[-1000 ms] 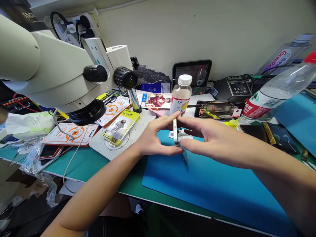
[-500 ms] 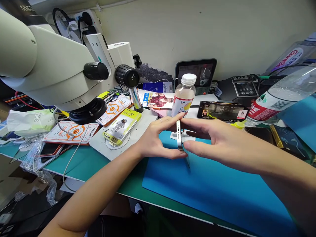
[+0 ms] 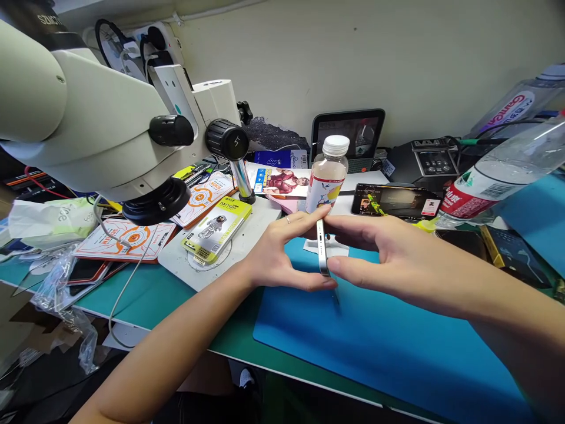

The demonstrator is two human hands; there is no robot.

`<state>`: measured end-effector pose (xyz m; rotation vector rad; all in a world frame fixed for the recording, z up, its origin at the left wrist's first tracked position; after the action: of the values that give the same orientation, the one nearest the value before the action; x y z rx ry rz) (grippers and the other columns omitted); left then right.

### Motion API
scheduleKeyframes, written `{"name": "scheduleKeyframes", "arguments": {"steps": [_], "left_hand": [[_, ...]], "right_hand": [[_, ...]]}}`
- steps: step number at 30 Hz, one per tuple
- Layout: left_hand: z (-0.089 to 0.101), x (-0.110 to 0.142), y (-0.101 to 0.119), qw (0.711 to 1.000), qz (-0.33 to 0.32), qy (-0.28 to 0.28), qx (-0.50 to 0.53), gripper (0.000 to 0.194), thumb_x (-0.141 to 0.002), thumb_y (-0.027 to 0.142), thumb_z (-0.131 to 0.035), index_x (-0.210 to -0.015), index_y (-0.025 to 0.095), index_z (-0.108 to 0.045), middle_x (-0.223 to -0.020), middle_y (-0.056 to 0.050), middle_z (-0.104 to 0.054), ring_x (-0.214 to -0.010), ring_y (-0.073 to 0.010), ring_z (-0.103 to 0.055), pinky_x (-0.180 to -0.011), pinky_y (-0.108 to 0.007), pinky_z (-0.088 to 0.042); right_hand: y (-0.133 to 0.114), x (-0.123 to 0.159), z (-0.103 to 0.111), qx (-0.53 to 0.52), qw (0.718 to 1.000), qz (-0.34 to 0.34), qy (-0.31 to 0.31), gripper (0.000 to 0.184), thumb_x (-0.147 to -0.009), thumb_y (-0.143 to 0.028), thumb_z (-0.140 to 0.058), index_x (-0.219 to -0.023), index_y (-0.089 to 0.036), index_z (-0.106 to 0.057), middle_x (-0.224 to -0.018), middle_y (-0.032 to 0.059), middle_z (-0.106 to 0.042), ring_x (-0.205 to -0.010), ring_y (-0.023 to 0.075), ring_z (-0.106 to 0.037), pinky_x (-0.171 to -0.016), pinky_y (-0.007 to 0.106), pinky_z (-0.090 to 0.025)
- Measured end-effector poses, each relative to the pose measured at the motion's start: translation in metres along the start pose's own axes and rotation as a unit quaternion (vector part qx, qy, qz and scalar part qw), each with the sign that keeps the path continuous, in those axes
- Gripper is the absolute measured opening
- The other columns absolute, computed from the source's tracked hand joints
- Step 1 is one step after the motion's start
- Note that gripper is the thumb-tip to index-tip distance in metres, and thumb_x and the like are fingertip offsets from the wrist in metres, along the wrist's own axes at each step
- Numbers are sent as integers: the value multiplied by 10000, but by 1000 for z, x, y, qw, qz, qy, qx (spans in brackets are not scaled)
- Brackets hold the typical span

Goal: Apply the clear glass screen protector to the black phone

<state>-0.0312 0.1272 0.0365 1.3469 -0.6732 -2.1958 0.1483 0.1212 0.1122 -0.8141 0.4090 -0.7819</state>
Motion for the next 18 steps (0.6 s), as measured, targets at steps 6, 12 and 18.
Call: {"name": "scheduleKeyframes", "arguments": {"steps": [6, 12, 18], "left_hand": [[0, -2, 7, 999, -51, 11, 2, 976, -794, 558, -924, -1641, 271, -533, -1016, -66, -758, -899, -247, -711, -804, -348, -588], [0, -2, 6, 999, -39, 7, -10, 961, -786, 567, -907, -1624, 252, -555, -1047, -75, -763, -933, -254, -722, -821, -354, -611], [0, -2, 6, 999, -41, 4, -7, 971, -786, 563, -909, -1630, 247, -547, -1083, -85, -767, -949, -261, -735, -838, -359, -621]], "right_hand": [[-2, 3, -1, 21, 1000, -1, 8, 370, -865, -345, -759, -1221, -265, -819, -882, 14, -825, -858, 303, -787, -721, 391, -654], [-1, 3, -1, 10, 1000, 5, 11, 399, -841, -329, -769, -1236, -302, -822, -965, 9, -843, -947, 336, -792, -834, 440, -661], [-2, 3, 0, 10, 1000, 7, 7, 417, -835, -312, -766, -1247, -295, -825, -867, 1, -826, -881, 324, -787, -806, 428, -658]]}}
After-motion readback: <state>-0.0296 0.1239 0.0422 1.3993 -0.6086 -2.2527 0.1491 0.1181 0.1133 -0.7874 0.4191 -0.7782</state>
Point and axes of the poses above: each hand's wrist, its own x-axis away from the middle knuckle, its own z-axis out of the back of the hand, y = z × x, the point moved 4 cm from there along -x, towards the middle knuckle
